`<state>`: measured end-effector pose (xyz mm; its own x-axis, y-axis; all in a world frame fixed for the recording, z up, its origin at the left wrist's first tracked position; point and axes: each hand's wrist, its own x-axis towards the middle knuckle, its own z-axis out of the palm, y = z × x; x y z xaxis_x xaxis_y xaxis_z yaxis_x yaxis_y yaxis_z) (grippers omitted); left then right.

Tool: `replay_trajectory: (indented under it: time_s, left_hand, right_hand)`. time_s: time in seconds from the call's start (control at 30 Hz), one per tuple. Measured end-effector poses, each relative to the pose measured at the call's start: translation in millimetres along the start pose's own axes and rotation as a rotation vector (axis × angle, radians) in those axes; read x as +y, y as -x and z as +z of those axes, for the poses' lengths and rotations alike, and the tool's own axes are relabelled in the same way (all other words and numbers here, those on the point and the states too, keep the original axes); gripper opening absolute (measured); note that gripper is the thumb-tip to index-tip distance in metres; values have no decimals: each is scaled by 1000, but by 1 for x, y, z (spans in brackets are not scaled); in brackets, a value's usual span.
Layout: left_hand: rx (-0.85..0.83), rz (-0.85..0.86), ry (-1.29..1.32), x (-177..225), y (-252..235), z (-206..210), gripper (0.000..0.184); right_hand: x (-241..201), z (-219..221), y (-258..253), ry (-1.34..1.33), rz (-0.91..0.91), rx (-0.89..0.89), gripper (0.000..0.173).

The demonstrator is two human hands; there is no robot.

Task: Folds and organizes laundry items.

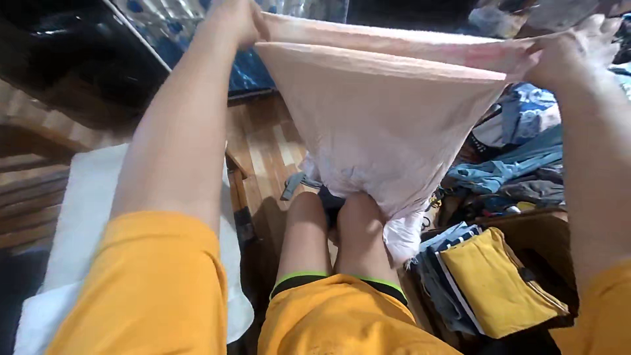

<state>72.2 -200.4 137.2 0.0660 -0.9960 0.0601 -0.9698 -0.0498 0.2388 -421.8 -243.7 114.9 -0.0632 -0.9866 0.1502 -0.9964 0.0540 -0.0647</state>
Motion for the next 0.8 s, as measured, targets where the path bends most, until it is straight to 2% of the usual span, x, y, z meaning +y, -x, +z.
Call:
replay_trajectory:
  time_s: [0.1,0.2,0.27,0.33,0.4,0.5,0.57,0.63,0.73,0.8]
  left_hand:
    - [54,-27,-47,-22,1,0,20]
    - [47,14,-160,-51,15,-4,19]
    - [54,79,-292,-74,30,-10,17]
    - [106,89,-366,-95,47,-20,17]
    - [121,-30,-390,-111,63,-31,19]
    - [137,-280,-286,-123,86,-42,22]
    - [157,-383,-221,-131,97,-45,22]
    - [164,-430,-182,-138,104,-47,25]
    - [146,-466,-143,-144,111,-51,45]
    - [164,-446,-138,-146,117,-53,47]
  right_hand:
    - [7,18,-11,-27,20,12,41]
    - [-9,36,-23,-49,3,-20,41]
    - [-31,40,-27,-74,2,-13,40]
    - [-65,26,-20,-101,32,-30,43]
    - [-90,19,-24,-129,-2,-26,42]
    - [-119,20,-40,-134,-223,-5,32]
    - [-145,18,-43,-159,-309,-14,32]
    - [-167,18,-41,-181,-367,-18,37]
    - [-188,26,-40,-156,-437,-65,49]
    - [-196,35,-40,-117,-466,-86,46]
